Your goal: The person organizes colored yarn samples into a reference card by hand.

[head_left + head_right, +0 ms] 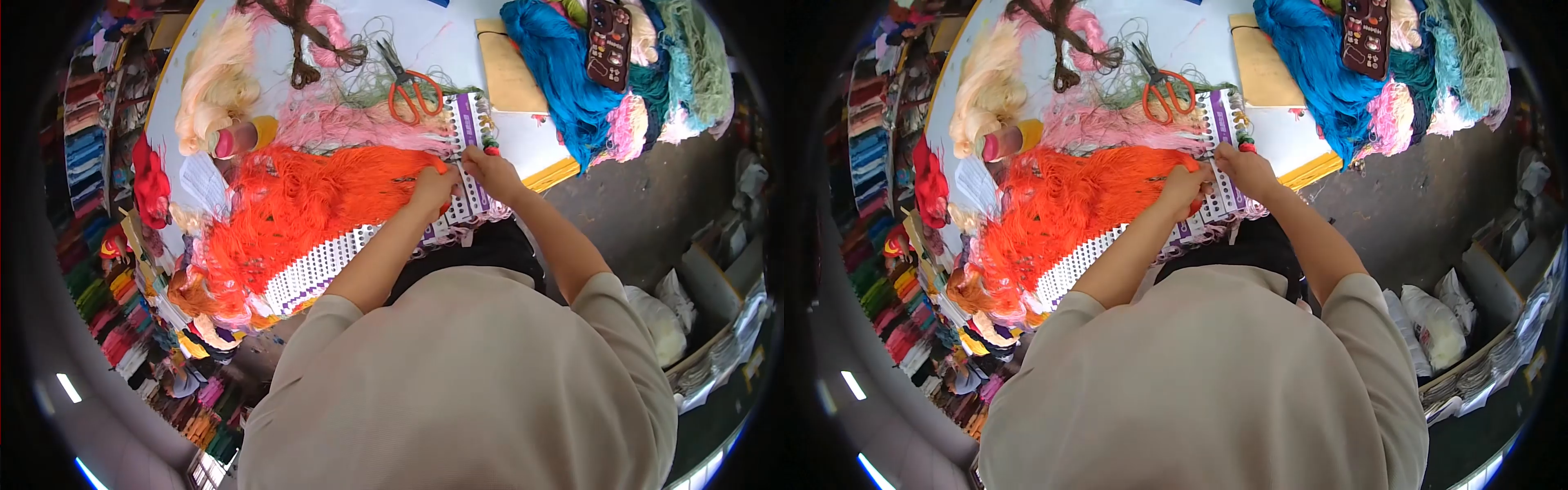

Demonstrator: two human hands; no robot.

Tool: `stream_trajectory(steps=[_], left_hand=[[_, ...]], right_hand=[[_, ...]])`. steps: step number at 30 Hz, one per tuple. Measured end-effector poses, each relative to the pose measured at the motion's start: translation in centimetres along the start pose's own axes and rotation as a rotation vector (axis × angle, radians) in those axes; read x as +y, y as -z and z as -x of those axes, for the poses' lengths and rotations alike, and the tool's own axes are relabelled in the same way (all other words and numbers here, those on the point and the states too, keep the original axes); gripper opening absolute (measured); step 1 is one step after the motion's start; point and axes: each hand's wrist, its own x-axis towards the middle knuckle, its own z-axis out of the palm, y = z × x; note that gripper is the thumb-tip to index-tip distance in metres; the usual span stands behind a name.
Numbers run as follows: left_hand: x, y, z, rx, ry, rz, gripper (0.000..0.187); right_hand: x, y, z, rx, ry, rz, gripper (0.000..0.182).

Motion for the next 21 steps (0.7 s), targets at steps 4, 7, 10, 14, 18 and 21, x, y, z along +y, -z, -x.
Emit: stream_trajectory(steps=[4, 7, 10, 14, 18, 21], left_hand=[[0.0, 0.0, -0.9, -0.029, -0.040, 0.030, 0.009], [0.2, -0.3, -1.1, -0.013, -0.071, 0.020, 0.011], [0.7, -0.4, -1.1, 0.024, -0.054, -0.091, 0.013], [1.0, -0.4, -0.9, 0.043, -0.069, -0.167, 0.013], [0.2, 2.7, -1.2, 0.149, -0.212, -0.179, 0.010], [0.5, 4.8, -0.3, 0.112, -0.166, -0.057, 0.012]], right_hand=[[0.0, 0.6, -0.7, -0.050, -0.056, -0.075, 0.015], [0.2, 1.0, -1.1, -0.113, -0.062, -0.115, 0.015], [0.3, 0.9, -1.1, -0.131, -0.060, -0.128, 0.014], [0.1, 1.1, -1.0, -0.116, -0.090, -0.144, 0.015], [1.2, 0.4, -1.4, -0.137, -0.141, -0.377, 0.018], [1.4, 0.4, -1.4, -0.168, -0.190, -0.468, 0.017]])
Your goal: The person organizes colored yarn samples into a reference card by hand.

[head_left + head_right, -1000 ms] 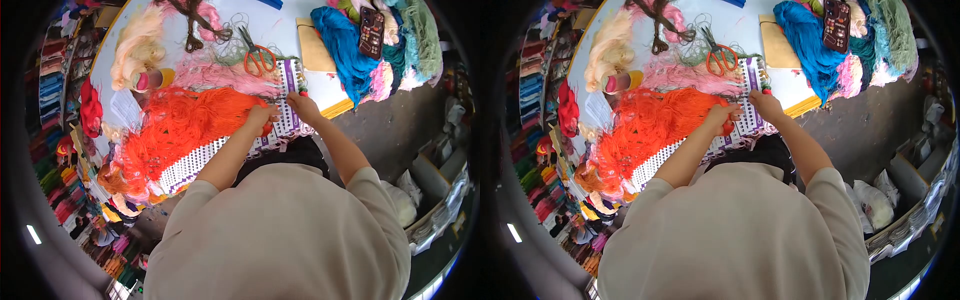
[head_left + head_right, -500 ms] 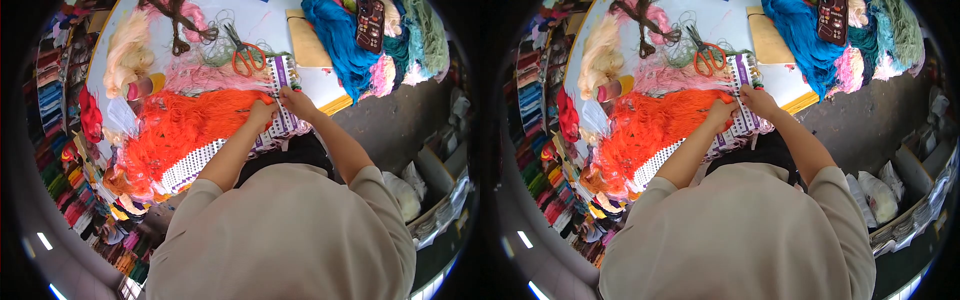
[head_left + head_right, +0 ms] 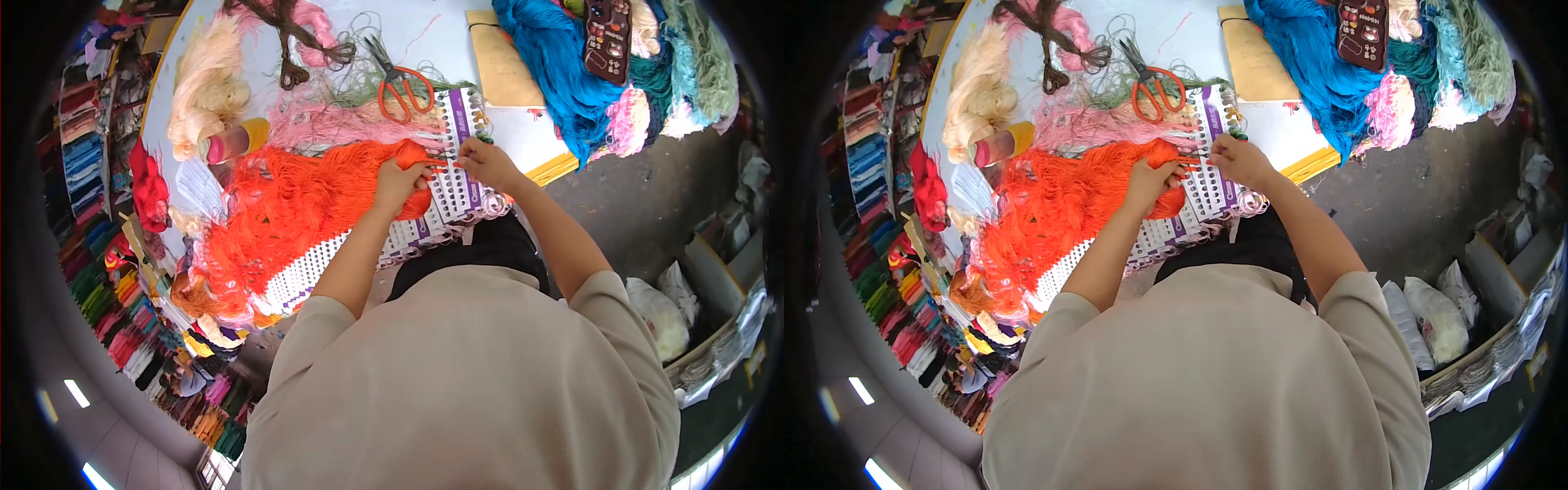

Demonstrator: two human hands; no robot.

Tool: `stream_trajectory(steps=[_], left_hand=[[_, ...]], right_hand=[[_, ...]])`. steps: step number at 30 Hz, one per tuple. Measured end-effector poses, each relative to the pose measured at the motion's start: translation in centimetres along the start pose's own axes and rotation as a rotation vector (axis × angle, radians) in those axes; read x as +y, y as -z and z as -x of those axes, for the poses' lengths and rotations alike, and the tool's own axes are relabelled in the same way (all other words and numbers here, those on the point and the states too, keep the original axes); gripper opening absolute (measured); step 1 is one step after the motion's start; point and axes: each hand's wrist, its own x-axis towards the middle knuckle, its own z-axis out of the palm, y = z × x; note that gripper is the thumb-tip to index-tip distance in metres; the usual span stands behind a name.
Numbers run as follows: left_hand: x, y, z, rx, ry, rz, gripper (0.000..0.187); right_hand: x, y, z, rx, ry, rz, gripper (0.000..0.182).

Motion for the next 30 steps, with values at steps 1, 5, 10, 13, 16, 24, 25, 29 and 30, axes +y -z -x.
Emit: stream_trajectory(steps=[1, 5, 10, 13, 16, 24, 25, 29, 30], left_hand=[[0.4, 0.3, 0.4, -0.032, 0.016, 0.028, 0.012], [0.2, 0.0, 0.6, -0.083, 0.038, 0.156, 0.014], [-0.1, -1.4, 0.1, 0.009, 0.007, 0.026, 0.020], [-0.9, -1.6, -0.3, 0.031, -0.065, -0.071, 0.026], [-1.6, -1.8, -0.8, 0.097, -0.135, -0.207, 0.033], [0.0, -4.0, 0.0, 0.314, -0.217, -0.702, 0.036], [-0.4, -3.9, 0.0, 0.260, -0.210, -0.428, 0.032], [0.2, -2.3, 1.2, -0.020, 0.072, 0.495, 0.015], [0.8, -2.2, 1.8, -0.021, 0.072, 0.493, 0.015]], right_hand=[[-0.1, 0.0, 0.0, -0.002, 0.003, -0.003, 0.017], [-0.8, 0.2, 0.1, -0.012, -0.057, -0.076, 0.013], [-0.9, 0.1, 0.1, 0.012, -0.065, -0.064, 0.012], [-0.8, 0.1, 0.1, 0.003, -0.061, -0.090, 0.012], [-0.8, 0.1, 0.1, 0.003, -0.051, -0.087, 0.013], [-0.6, 0.1, 0.1, -0.003, -0.052, -0.068, 0.016], [-0.6, 0.0, 0.1, 0.002, -0.046, -0.070, 0.017], [-0.4, 0.0, 0.1, 0.013, -0.033, -0.081, 0.018], [-0.2, -0.1, 0.0, 0.010, -0.030, -0.086, 0.018]])
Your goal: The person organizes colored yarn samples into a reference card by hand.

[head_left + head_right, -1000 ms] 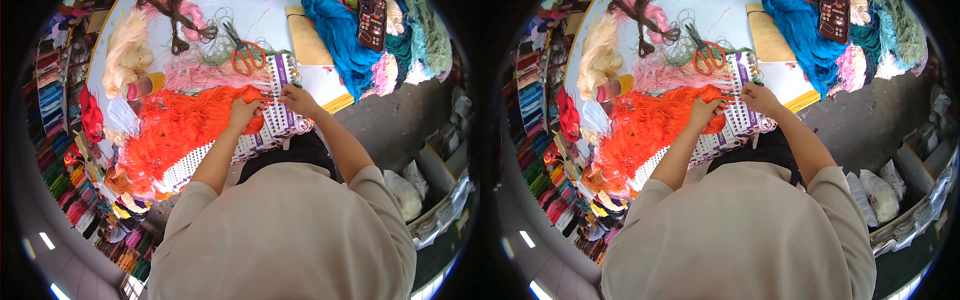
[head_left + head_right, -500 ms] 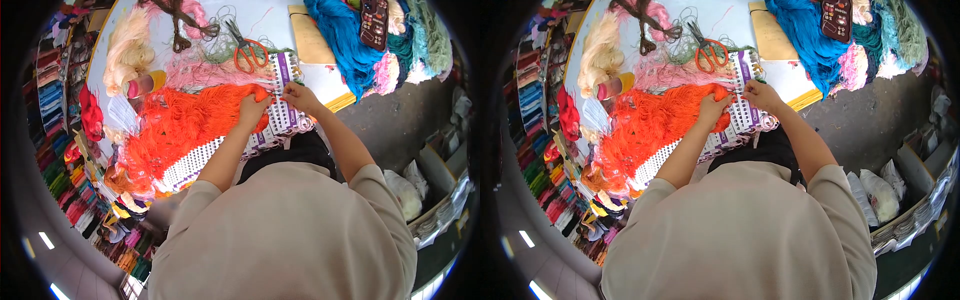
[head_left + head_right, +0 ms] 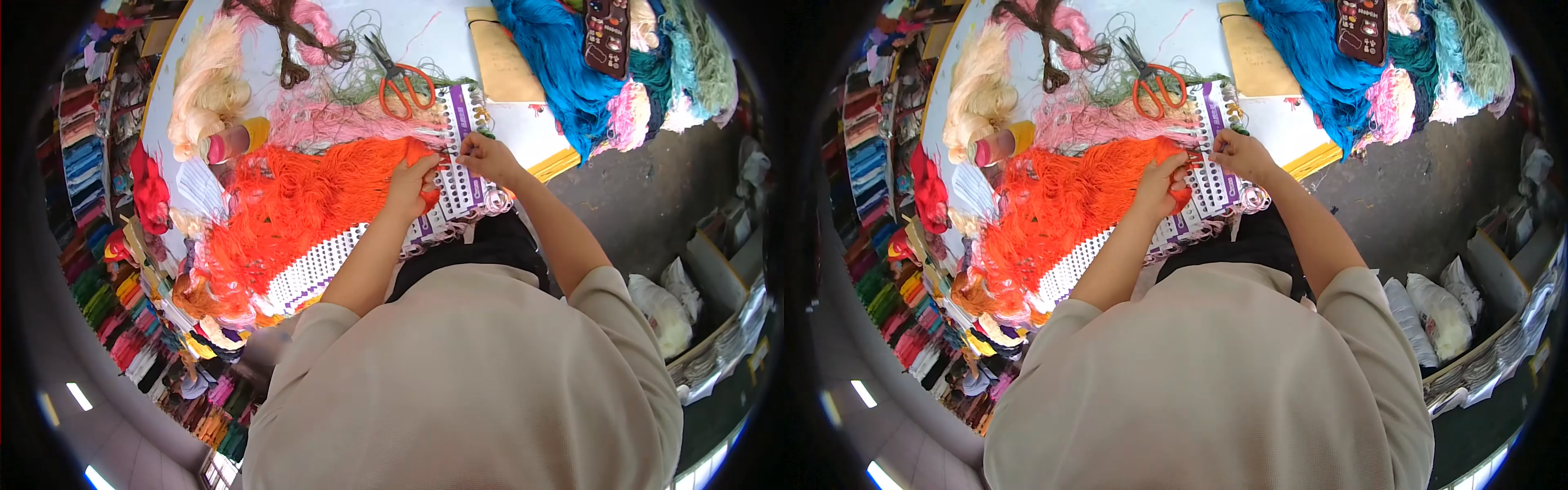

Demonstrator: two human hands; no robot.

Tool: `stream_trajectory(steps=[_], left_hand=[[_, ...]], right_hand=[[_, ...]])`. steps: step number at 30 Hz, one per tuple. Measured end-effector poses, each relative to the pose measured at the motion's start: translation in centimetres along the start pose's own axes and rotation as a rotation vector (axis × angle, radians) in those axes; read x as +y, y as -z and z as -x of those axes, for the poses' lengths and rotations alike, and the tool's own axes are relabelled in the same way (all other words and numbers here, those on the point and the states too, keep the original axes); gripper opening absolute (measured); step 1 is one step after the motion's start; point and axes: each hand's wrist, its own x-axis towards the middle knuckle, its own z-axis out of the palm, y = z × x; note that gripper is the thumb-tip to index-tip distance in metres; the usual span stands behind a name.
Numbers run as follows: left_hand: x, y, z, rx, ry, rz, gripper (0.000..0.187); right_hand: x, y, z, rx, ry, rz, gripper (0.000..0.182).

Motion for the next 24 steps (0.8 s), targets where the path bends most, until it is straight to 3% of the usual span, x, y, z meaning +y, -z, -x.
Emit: stream_trajectory(steps=[2, 6, 10, 12, 13, 15, 16, 18, 19, 21, 24], left_hand=[[1.0, -0.6, 1.1, -0.129, 0.150, 0.200, 0.015], [1.2, -1.3, 1.6, -0.309, 0.219, 0.190, 0.020], [0.2, -2.8, 0.3, -0.332, 0.213, -0.104, 0.031], [-0.7, -3.2, -0.5, -0.253, 0.158, -0.548, 0.030], [-1.6, -2.9, -1.2, -0.254, 0.156, -0.546, 0.030], [-2.6, -2.4, -1.8, -0.288, -0.114, -0.779, 0.024], [-2.5, -2.0, -1.7, -0.287, -0.117, -0.778, 0.024], [-1.5, -0.7, -1.2, -0.025, -0.401, -1.529, 0.025], [-0.3, 0.0, -0.2, -0.024, -0.404, -1.530, 0.025], [2.8, 2.2, 2.5, -0.210, 0.192, -0.220, 0.028], [6.9, 7.3, 5.9, -0.383, 0.194, 0.199, 0.019]], right_hand=[[0.0, 0.0, -0.1, -0.002, 0.005, -0.006, 0.018], [-0.2, 0.0, 0.0, -0.004, 0.007, -0.049, 0.017], [1.5, 0.0, -1.0, -0.056, 0.078, -0.153, 0.017], [1.3, 0.5, -0.9, -0.090, 0.052, -0.144, 0.017], [1.2, 0.7, -0.8, -0.123, 0.025, -0.137, 0.018], [1.1, 0.8, -0.7, -0.128, 0.044, -0.123, 0.015], [1.1, 0.8, -0.7, -0.133, 0.064, -0.111, 0.013], [1.1, 0.4, -0.9, -0.082, 0.011, -0.108, 0.012], [1.0, 0.1, -1.0, -0.031, -0.044, -0.108, 0.012], [0.9, -0.3, -1.1, 0.028, -0.040, 0.028, 0.016], [0.2, -0.8, -0.8, 0.105, -0.037, 0.198, 0.021]])
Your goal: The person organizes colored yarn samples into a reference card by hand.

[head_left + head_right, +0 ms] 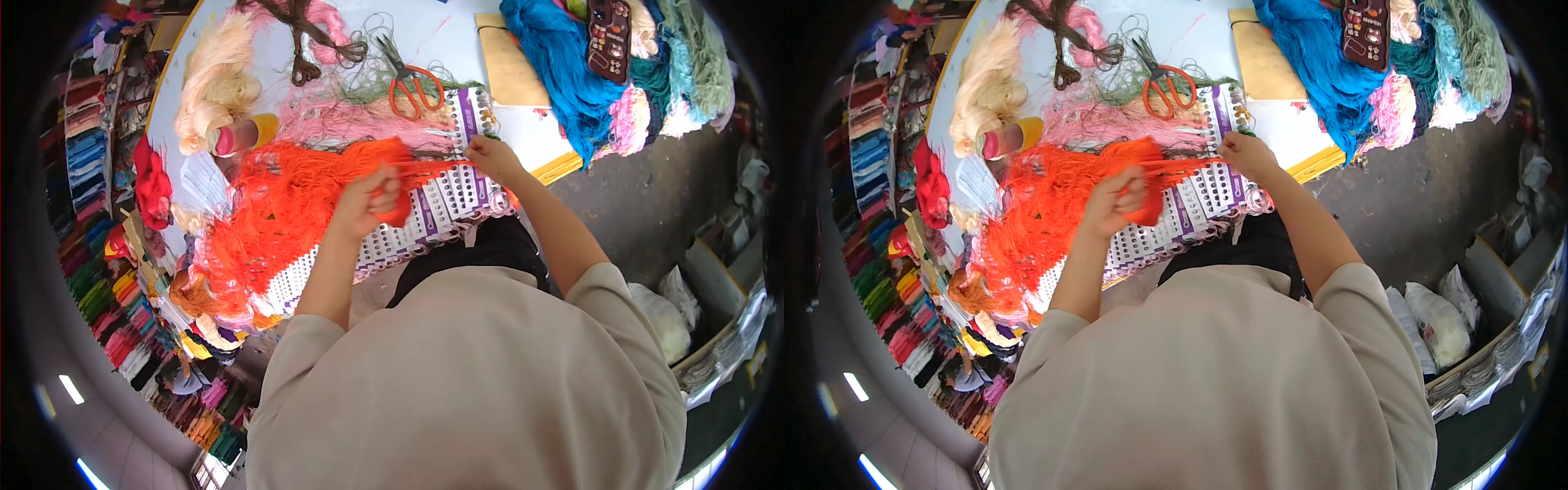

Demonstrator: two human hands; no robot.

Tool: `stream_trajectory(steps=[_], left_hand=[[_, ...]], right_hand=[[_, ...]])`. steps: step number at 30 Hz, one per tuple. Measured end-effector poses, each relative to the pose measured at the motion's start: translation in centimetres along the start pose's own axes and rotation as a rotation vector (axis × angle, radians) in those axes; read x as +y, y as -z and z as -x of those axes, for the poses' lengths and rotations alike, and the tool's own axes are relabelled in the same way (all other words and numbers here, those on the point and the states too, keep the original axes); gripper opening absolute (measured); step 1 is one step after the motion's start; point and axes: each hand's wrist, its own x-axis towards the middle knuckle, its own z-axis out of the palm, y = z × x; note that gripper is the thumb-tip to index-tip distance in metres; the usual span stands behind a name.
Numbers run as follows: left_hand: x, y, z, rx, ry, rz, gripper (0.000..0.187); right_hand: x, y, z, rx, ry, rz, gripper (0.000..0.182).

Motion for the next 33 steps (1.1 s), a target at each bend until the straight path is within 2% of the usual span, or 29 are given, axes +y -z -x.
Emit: stream_trajectory(steps=[2, 5, 7, 9, 11, 12, 13, 14, 15, 16, 17, 18, 19, 20, 21, 22, 24, 25, 26, 27, 28, 29, 30, 31, 32, 33], left_hand=[[2.5, 1.8, 3.9, -0.036, -0.116, 0.076, 0.019], [5.4, 2.8, 9.6, 0.052, -0.352, 0.052, 0.023], [7.5, 3.6, 13.3, 0.320, -0.590, 0.070, 0.024], [8.9, 3.7, 16.6, 0.614, -0.871, -0.133, 0.028], [9.5, 2.1, 19.9, 1.033, -0.890, -0.421, 0.029], [9.6, 2.8, 21.4, 1.093, -0.900, -0.547, 0.029], [9.1, 3.4, 22.9, 1.145, -0.920, -0.669, 0.029], [8.4, 1.7, 23.8, 1.025, -0.948, -0.335, 0.028], [7.4, 2.0, 24.1, 0.920, -0.937, -0.283, 0.027], [6.2, 0.9, 24.3, 0.757, -0.921, -0.351, 0.027], [4.9, -0.6, 24.0, 0.652, -0.845, -0.387, 0.028], [3.6, -0.4, 23.4, 0.521, -0.750, -0.420, 0.030], [2.4, -1.4, 23.0, 0.410, -0.647, -0.414, 0.031], [1.3, -2.6, 22.6, 0.312, -0.525, -0.396, 0.030], [0.0, -3.1, 22.1, 0.202, -0.446, -0.355, 0.030], [-0.9, -4.3, 21.9, 0.080, -0.379, -0.340, 0.031], [-2.4, -5.7, 22.0, -0.104, -0.239, -0.432, 0.033], [-2.8, -6.5, 22.5, -0.157, -0.167, -0.527, 0.034], [-3.5, -6.7, 22.8, -0.212, -0.143, -0.575, 0.043], [-3.5, -6.8, 23.5, -0.224, -0.161, -0.579, 0.043], [-3.5, -6.9, 24.4, -0.200, -0.191, -0.696, 0.046], [-3.4, -6.8, 25.1, -0.174, -0.220, -0.817, 0.050], [-2.9, -6.2, 25.9, -0.238, -0.266, -0.814, 0.058], [-2.9, -4.7, 25.8, -0.275, -0.328, -0.660, 0.060], [-3.2, -3.0, 25.0, -0.315, -0.375, -0.511, 0.061], [-3.5, -1.7, 24.2, -0.264, -0.333, -0.253, 0.067]], right_hand=[[-0.4, -0.1, 0.5, 0.086, 0.050, 0.154, 0.022], [0.0, -0.4, 0.2, 0.069, 0.015, 0.132, 0.023], [-0.1, -0.6, 0.5, 0.085, 0.025, 0.130, 0.024], [0.1, -0.9, 0.3, 0.106, 0.041, 0.190, 0.024], [0.8, -1.5, 0.1, 0.186, 0.111, 0.340, 0.025], [0.8, -1.8, 0.2, 0.199, 0.108, 0.438, 0.024], [2.4, -2.3, -0.3, 0.202, 0.165, 0.395, 0.024], [4.7, -3.3, -1.2, 0.326, 0.292, 0.464, 0.025], [4.1, -3.5, -0.9, 0.255, 0.180, 0.390, 0.028], [3.1, -4.1, -0.1, 0.248, 0.168, 0.464, 0.030], [0.5, -4.8, 2.2, 0.269, 0.160, 0.405, 0.034], [-2.6, -5.5, 3.8, 0.186, 0.113, 0.311, 0.038], [-4.3, -6.8, 5.0, 0.145, 0.210, 0.157, 0.046], [-6.4, -8.0, 6.1, 0.035, 0.419, 0.160, 0.058], [-9.2, -9.3, 7.4, 0.083, 0.766, 0.324, 0.070], [-13.9, -10.0, 10.6, 0.033, 0.935, 0.308, 0.081], [-19.2, -12.4, 14.2, 0.070, 1.133, 0.283, 0.085], [-20.4, -13.1, 15.0, 0.040, 1.155, 0.350, 0.087], [-21.1, -13.6, 15.5, 0.013, 1.175, 0.415, 0.090], [-21.5, -14.1, 15.8, -0.010, 1.226, 0.396, 0.071], [-21.1, -14.5, 15.7, -0.004, 1.235, 0.412, 0.071], [-20.2, -14.8, 15.0, -0.135, 1.082, 0.321, 0.058], [-19.9, -15.0, 14.7, -0.252, 0.926, 0.223, 0.046], [-21.2, -15.3, 16.7, -0.042, 0.901, 0.081, 0.020], [-22.5, -15.1, 17.9, 0.054, 0.949, 0.121, 0.022], [-23.9, -14.4, 19.0, 0.157, 0.992, 0.160, 0.024]])
